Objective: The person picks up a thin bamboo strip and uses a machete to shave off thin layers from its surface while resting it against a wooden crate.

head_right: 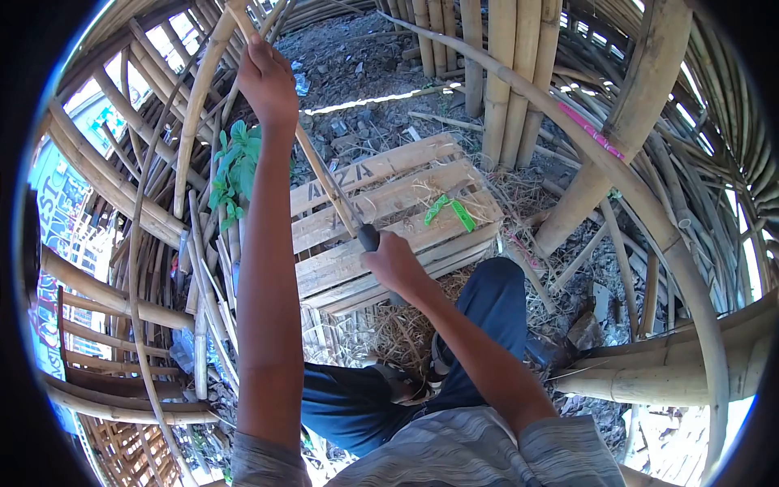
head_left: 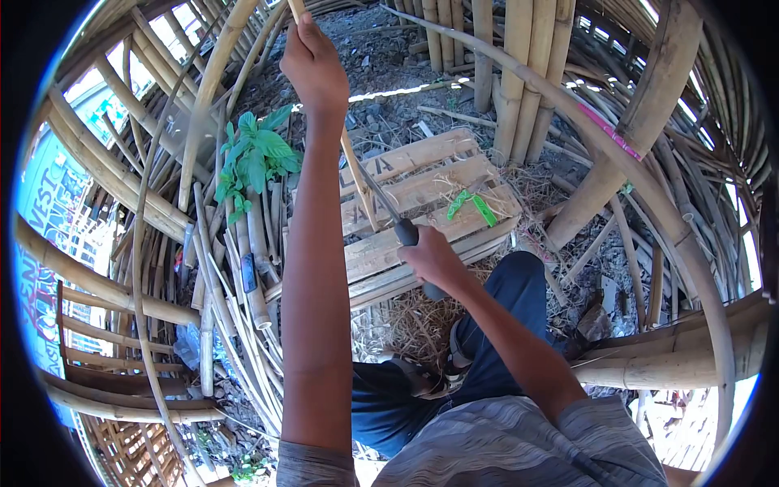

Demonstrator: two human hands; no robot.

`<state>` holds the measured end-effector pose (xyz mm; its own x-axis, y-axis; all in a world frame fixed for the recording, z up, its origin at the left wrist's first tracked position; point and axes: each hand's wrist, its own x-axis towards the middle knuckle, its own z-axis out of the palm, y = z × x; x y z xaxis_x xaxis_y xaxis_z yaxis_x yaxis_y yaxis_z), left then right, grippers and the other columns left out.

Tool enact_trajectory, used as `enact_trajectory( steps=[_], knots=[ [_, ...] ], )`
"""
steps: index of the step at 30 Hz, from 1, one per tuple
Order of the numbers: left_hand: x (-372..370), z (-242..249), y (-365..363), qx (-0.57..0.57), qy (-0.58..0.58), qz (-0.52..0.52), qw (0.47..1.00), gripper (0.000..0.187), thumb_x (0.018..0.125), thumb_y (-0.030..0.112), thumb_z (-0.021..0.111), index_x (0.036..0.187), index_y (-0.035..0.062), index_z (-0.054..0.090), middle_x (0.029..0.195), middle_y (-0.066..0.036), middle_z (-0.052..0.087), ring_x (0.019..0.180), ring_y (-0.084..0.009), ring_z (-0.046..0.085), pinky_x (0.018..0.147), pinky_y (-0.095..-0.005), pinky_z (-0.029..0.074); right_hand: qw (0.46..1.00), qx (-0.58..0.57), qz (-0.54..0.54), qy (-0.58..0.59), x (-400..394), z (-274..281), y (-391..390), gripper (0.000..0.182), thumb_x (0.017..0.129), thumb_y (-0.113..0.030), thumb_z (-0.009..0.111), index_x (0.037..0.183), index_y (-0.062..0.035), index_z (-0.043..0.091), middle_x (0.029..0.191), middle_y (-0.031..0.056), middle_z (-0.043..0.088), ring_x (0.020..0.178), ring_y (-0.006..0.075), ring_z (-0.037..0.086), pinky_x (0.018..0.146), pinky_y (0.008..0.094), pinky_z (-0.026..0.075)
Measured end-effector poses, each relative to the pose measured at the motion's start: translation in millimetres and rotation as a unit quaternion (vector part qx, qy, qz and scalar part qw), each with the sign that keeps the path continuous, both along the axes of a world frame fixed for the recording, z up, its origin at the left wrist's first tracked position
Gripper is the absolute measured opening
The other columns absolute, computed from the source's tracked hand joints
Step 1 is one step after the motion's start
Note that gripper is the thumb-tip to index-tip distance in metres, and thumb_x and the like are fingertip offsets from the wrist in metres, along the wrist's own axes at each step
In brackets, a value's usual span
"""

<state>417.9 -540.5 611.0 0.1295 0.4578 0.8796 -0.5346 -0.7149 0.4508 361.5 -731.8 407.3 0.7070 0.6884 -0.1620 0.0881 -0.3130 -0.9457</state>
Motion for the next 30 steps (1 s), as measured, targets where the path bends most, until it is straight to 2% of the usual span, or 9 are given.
enact_trajectory(
  steps=[5, 7, 11, 13, 16, 17, 19, 23, 30],
  knots=[
    [-10.6, 0.0, -4.6, -0.044, -0.009, -0.063, 0.997, 0.04, 0.102, 0.033, 0.035, 0.071, 0.0093, 0.037, 0.053, 0.003, 0.03, 0.04, -0.0056, 0.028, 0.036, -0.0236, 0.023, 0.992, 0.05, 0.002, 0.115, -16.2, -15.6, 10.5, 0.019, 0.076, -0.008, 0.06, 0.086, 0.0056, 0.051, 0.055, 0.0078, 0.052, 0.041, 0.0146, 0.052, 0.038, 0.0319, 0.042],
    [-21.0, 2.7, -6.0, -0.062, -0.014, -0.092, 0.994, 0.039, 0.102, 0.034, 0.035, 0.072, 0.0096, 0.036, 0.053, 0.003, 0.028, 0.041, -0.0055, 0.027, 0.037, -0.0234, 0.02, 0.998, 0.037, -0.017, -0.039, -18.1, -41.4, 16.6, 0.019, 0.077, -0.01, 0.06, 0.085, 0.005, 0.052, 0.055, 0.0081, 0.052, 0.041, 0.0152, 0.052, 0.039, 0.032, 0.042],
    [-40.6, 5.0, -1.6, -0.109, 0.018, -0.17, 0.979, 0.041, 0.101, 0.04, 0.037, 0.073, 0.0103, 0.035, 0.055, 0.003, 0.025, 0.043, -0.0064, 0.025, 0.038, -0.0244, 0.017, 0.998, 0.046, -0.02, -0.023, -26.2, -25.1, 16.8, 0.02, 0.076, -0.012, 0.059, 0.085, 0.0054, 0.053, 0.056, 0.0102, 0.053, 0.042, 0.0178, 0.053, 0.042, 0.0345, 0.043],
    [-48.0, 5.1, 5.8, -0.122, 0.03, -0.212, 0.969, 0.042, 0.101, 0.043, 0.038, 0.074, 0.0102, 0.035, 0.055, 0.003, 0.024, 0.044, -0.0066, 0.024, 0.039, -0.0253, 0.017, 0.975, 0.134, -0.066, -0.167, -31.6, -13.4, 16.2, 0.022, 0.076, -0.014, 0.058, 0.085, 0.0064, 0.054, 0.059, 0.0133, 0.056, 0.044, 0.0201, 0.055, 0.044, 0.0373, 0.044],
    [-55.2, 4.8, 14.2, -0.109, 0.046, -0.275, 0.954, 0.044, 0.1, 0.048, 0.037, 0.075, 0.011, 0.035, 0.055, 0.003, 0.022, 0.044, -0.0067, 0.019, 0.04, -0.0253, 0.014, 0.982, 0.124, -0.059, -0.133, -34.6, -5.6, 18.2, 0.025, 0.076, -0.014, 0.059, 0.087, 0.0081, 0.055, 0.061, 0.0165, 0.057, 0.049, 0.0246, 0.058, 0.048, 0.0395, 0.045],
    [-55.9, 4.7, 12.4, -0.11, 0.048, -0.275, 0.954, 0.044, 0.1, 0.048, 0.037, 0.075, 0.011, 0.035, 0.055, 0.003, 0.022, 0.044, -0.0067, 0.019, 0.04, -0.0253, 0.014, 0.982, 0.123, -0.059, -0.131, -35.7, -9.4, 18.9, 0.025, 0.076, -0.014, 0.059, 0.087, 0.0081, 0.055, 0.061, 0.0165, 0.057, 0.049, 0.0246, 0.058, 0.048, 0.0395, 0.045],
    [-58.4, 4.1, 8.2, -0.115, 0.042, -0.239, 0.963, 0.044, 0.1, 0.047, 0.036, 0.075, 0.0109, 0.035, 0.055, 0.003, 0.022, 0.044, -0.0067, 0.018, 0.04, -0.0252, 0.014, 1.0, -0.008, -0.007, -0.013, -38.9, -19.2, 20.0, 0.033, 0.075, -0.016, 0.06, 0.096, 0.0098, 0.058, 0.08, 0.0293, 0.062, 0.081, 0.0418, 0.064, 0.07, 0.044, 0.049],
    [-64.0, 1.7, 12.2, -0.109, 0.036, -0.261, 0.959, 0.043, 0.1, 0.046, 0.037, 0.076, 0.0104, 0.035, 0.055, 0.003, 0.023, 0.044, -0.007, 0.019, 0.04, -0.0253, 0.015, 1.0, 0.016, -0.018, -0.012, -38.2, -12.5, 18.4, 0.032, 0.075, -0.016, 0.061, 0.095, 0.0098, 0.058, 0.078, 0.0296, 0.062, 0.08, 0.0426, 0.063, 0.07, 0.0455, 0.049],
    [-54.6, 2.0, -7.7, -0.106, 0.012, -0.14, 0.984, 0.041, 0.101, 0.041, 0.037, 0.075, 0.0099, 0.036, 0.056, 0.003, 0.028, 0.043, -0.0052, 0.025, 0.039, -0.0233, 0.017, 0.995, 0.018, -0.04, -0.089, -48.3, -12.9, 21.6, 0.031, 0.075, -0.014, 0.061, 0.094, 0.0106, 0.057, 0.073, 0.0273, 0.062, 0.072, 0.0396, 0.064, 0.065, 0.0438, 0.049]
  ],
)
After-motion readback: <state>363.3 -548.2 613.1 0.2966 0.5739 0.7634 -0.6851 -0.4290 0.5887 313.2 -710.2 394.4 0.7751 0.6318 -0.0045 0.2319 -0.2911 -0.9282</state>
